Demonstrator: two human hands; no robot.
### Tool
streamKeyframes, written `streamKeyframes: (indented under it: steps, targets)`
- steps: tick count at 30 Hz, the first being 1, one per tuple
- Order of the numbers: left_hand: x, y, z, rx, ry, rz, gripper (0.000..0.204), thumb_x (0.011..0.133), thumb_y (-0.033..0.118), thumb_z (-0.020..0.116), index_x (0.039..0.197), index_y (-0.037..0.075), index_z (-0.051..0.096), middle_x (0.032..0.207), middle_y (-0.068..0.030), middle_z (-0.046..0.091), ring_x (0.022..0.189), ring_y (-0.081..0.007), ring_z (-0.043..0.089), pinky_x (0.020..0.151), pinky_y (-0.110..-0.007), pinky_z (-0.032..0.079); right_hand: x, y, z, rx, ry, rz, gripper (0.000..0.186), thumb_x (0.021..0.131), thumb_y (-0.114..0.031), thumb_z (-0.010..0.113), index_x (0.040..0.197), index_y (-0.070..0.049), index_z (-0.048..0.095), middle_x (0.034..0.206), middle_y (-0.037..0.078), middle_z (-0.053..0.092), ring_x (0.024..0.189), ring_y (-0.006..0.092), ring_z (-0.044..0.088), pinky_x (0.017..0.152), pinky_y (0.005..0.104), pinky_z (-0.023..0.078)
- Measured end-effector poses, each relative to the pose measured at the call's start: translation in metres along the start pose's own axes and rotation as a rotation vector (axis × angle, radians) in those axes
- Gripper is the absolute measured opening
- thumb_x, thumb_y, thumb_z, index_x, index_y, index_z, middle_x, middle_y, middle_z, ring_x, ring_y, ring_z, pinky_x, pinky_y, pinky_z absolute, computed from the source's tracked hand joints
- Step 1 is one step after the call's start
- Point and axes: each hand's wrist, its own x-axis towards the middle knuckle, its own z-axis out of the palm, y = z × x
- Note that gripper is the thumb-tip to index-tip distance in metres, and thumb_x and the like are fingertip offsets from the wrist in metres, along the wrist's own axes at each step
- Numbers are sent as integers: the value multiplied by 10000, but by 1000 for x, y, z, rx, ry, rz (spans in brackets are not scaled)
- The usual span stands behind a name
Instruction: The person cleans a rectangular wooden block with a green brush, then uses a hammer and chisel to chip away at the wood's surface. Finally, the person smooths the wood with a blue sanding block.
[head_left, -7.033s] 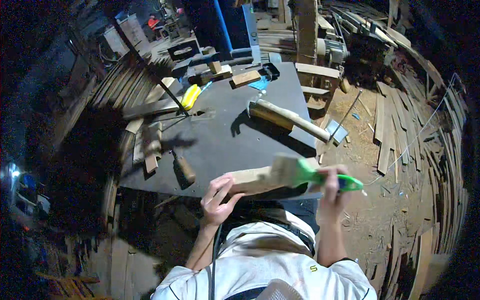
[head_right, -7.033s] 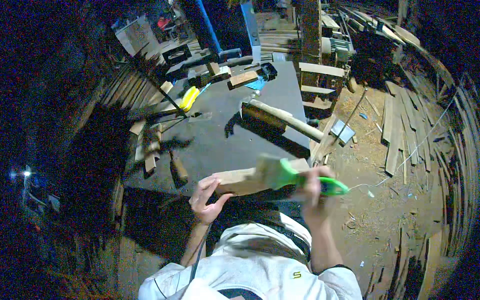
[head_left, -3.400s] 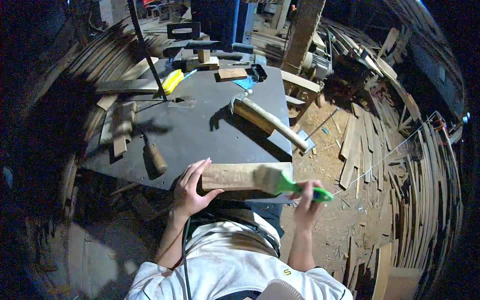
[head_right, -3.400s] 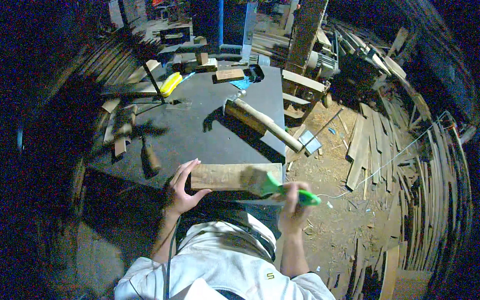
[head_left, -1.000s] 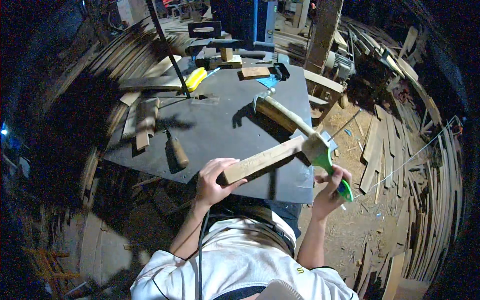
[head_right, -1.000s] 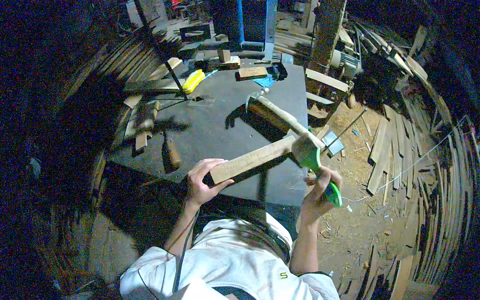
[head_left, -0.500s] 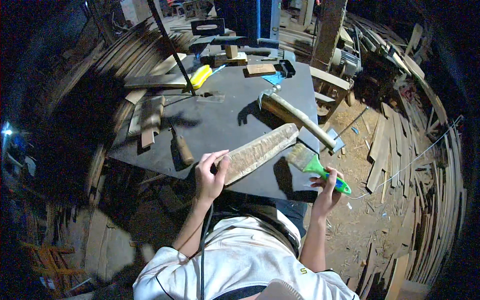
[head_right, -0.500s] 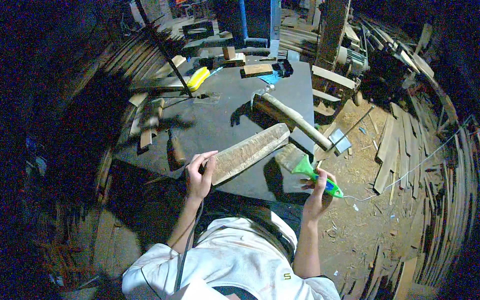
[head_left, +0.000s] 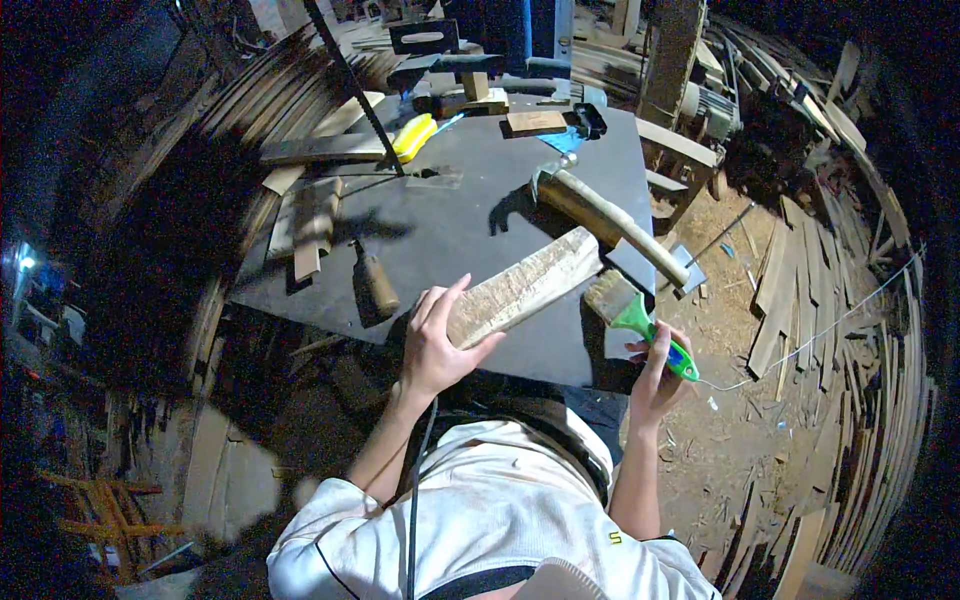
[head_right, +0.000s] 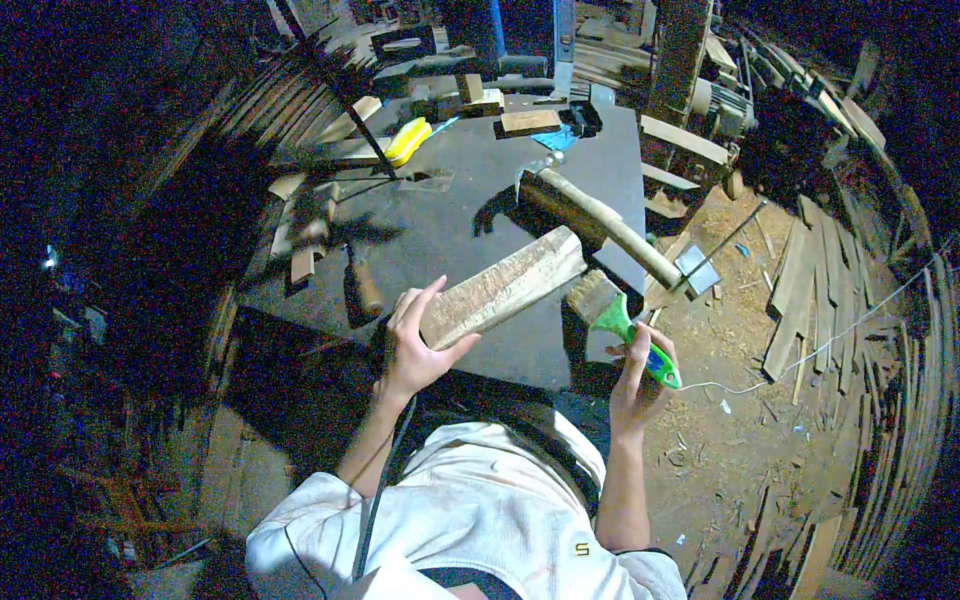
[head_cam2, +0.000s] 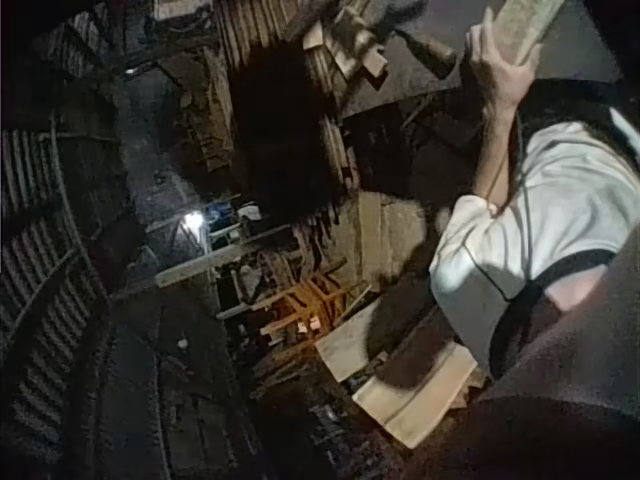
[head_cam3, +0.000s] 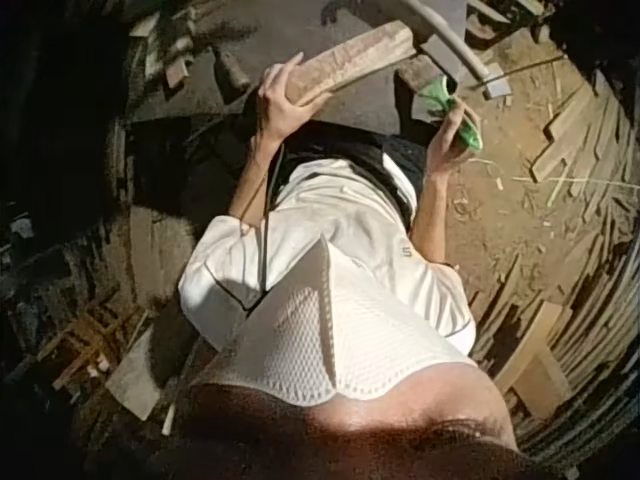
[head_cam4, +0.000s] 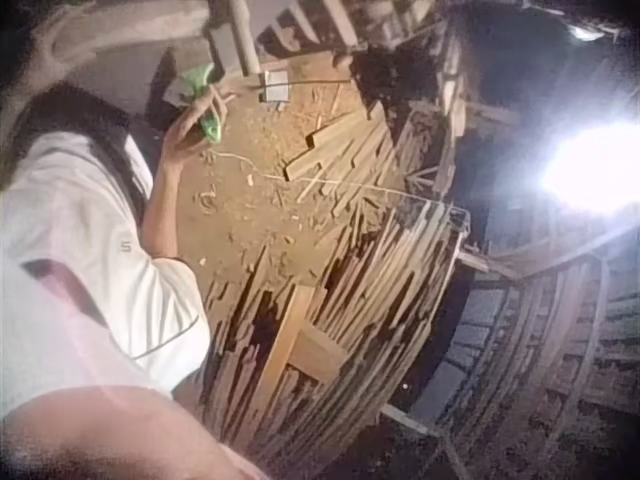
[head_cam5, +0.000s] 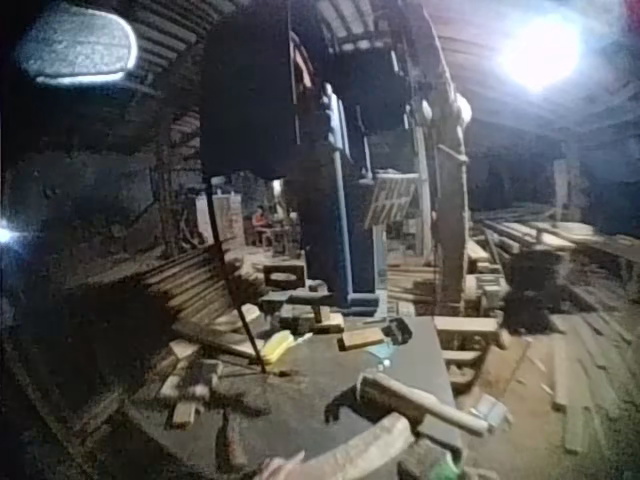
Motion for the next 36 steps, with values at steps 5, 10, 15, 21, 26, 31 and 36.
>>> streamKeyframes:
  steps: [5,10,15,21,26,31,36]
  targets:
    - [-12,-2,-11,53,142,-29,714,648,222,887,1263,9,594,977,-145,600,897,-311,609,826,-408,506,-1,-12,4,98,-8,83,228,1003,-221,605,1036,-5,670,838,55,674,680,105,635,616,250,509]
    - [-1,0,-27,208,295,-121,632,685,169,855,1227,-30,597,954,-153,590,884,-312,611,820,-397,499,1,0,-1,-44,23,28,235,999,-221,610,1027,2,678,836,66,687,666,112,642,615,246,506]
    - [23,-21,-28,142,359,-87,581,725,176,842,1208,-34,598,977,-160,581,910,-315,613,826,-392,502,1,-8,1,-14,14,32,245,1000,-224,605,1014,7,683,784,64,689,640,112,647,588,239,497]
    - [67,-56,-17,232,385,-58,534,701,259,842,1141,43,628,936,-160,594,909,-359,592,807,-447,480,2,1,-1,-55,-5,-46,260,1013,-237,588,1049,11,655,716,62,671,618,119,649,568,241,490]
    - [103,-80,-17,326,327,-54,541,719,309,822,1147,41,629,997,-186,591,952,-379,593,847,-455,482,2,4,-1,-34,-16,-63,266,1010,-242,592,1055,13,655,720,62,674,634,117,652,585,245,494]
    - [126,-92,-9,476,122,-152,665,753,391,794,1232,-25,595,1090,-255,593,1046,-414,593,904,-481,482,0,-9,0,-88,-71,-53,238,996,-204,616,1064,21,656,769,68,693,679,128,680,626,247,516]
    - [141,-97,-4,559,-45,-268,683,779,434,770,1224,-48,579,1121,-285,607,1074,-430,597,933,-492,486,4,-11,1,-98,-121,-140,175,938,-113,665,1037,31,673,786,107,726,698,152,725,628,263,564]
